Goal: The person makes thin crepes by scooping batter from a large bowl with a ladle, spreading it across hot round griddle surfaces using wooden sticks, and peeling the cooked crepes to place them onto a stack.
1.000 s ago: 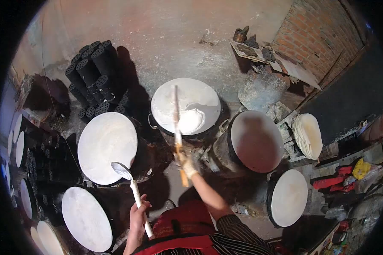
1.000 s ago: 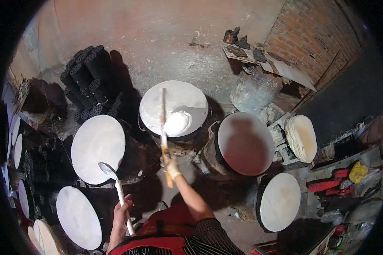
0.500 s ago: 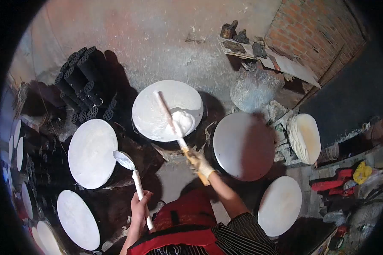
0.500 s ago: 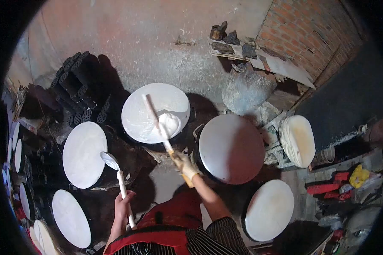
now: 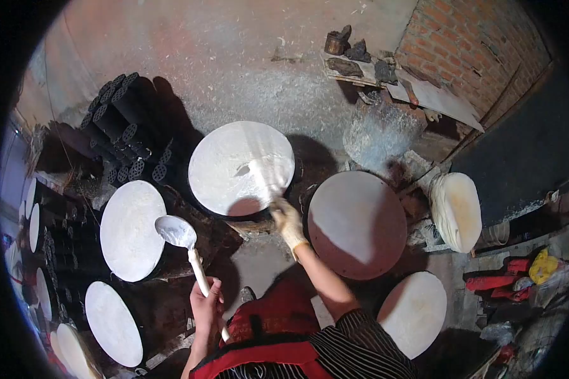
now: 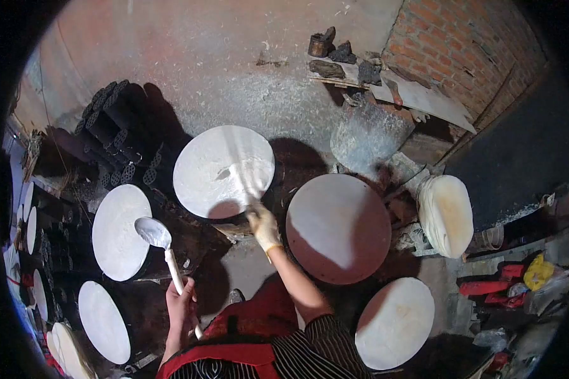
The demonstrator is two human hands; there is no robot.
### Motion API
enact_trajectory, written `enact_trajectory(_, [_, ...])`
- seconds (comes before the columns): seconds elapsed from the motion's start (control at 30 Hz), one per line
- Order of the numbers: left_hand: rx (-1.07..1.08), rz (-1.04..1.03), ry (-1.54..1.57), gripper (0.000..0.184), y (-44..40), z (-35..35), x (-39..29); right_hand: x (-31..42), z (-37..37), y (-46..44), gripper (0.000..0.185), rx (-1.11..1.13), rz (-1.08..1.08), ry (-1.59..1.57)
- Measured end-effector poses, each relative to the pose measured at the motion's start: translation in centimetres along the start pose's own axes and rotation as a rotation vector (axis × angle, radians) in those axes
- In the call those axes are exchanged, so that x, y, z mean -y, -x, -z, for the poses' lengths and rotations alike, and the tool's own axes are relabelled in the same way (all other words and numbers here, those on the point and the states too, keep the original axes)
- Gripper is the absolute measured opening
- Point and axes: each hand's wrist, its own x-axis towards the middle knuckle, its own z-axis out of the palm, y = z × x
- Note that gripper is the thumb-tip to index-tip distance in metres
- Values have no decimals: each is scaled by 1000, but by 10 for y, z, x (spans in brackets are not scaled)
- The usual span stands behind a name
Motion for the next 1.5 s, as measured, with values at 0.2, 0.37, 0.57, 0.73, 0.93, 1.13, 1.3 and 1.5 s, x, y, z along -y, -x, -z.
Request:
enact_trajectory(0.2, [16, 91, 63, 15, -20, 6, -9, -2, -42, 42, 36, -118, -56, -223])
enact_trajectory(0.37, [101, 25, 155, 10, -28, 14, -8, 7, -7, 33, 35, -214, -235, -807])
enact_trajectory(0.57, [136, 177, 187, 15, -37, 27, -11, 11, -18, 40, 22, -32, -451, -489])
enact_trajectory(0.73, [166, 190, 186, 13, -47, 28, -14, -22, 10, -21, 23, -262, -281, -660])
enact_trajectory(0.93, [265, 117, 41, 15, -131, 24, -6, 10, 31, 75, 37, 32, -489, -449])
enact_trajectory(1.13, [274, 154, -61, 8, -197, -27, -14, 7, 17, 113, 36, -164, -358, -174])
enact_trajectory(1.3, [275, 447, 283, 7, -223, -54, 15, 48, -37, 119, 18, -30, -866, -179])
enact_trajectory(1.5, [645, 727, 700, 9, -131, 41, -94, 38, -4, 84, 33, -83, -409, -509])
